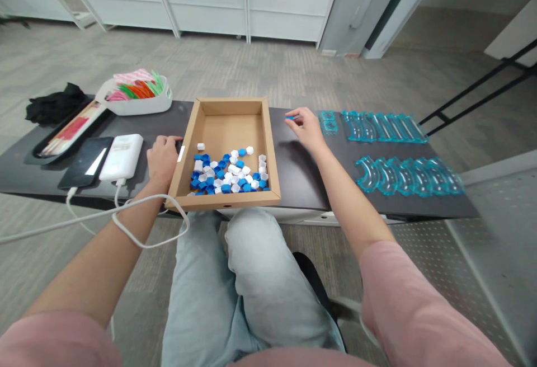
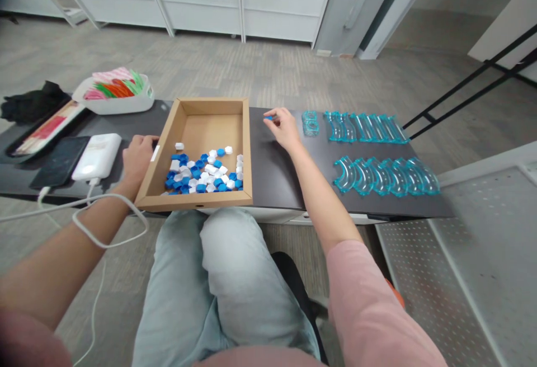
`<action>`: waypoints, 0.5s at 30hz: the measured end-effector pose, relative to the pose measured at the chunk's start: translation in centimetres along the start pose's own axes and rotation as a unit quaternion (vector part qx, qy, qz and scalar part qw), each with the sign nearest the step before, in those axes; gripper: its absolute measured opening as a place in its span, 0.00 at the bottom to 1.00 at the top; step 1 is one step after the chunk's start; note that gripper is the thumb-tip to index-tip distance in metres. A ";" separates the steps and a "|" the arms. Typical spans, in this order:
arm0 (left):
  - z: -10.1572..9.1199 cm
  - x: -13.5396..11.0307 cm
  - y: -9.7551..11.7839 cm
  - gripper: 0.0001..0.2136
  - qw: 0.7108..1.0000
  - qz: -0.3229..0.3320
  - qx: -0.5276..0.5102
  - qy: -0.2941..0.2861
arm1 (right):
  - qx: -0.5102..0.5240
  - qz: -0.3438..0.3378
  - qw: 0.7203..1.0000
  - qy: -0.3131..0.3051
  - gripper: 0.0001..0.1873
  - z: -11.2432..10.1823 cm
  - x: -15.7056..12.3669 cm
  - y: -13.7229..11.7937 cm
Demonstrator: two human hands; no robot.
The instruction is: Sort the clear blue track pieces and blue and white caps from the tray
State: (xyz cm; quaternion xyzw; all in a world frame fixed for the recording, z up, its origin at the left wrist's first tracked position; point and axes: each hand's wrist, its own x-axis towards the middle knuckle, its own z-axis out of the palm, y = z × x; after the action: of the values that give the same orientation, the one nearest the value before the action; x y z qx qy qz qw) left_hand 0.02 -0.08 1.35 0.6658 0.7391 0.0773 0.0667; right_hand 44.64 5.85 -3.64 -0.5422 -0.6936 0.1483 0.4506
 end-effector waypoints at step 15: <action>-0.2 0.3 0.0 0.25 0.999 -0.016 0.029 -0.017 | -0.071 -0.029 0.992 -0.101 0.24 0.6 -0.5 3.1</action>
State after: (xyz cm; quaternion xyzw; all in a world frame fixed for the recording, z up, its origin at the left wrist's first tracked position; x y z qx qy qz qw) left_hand -0.04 0.17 1.56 0.6565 0.7506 0.0434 0.0610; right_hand 46.11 6.72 -6.34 -0.5347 -0.7599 0.1391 0.3424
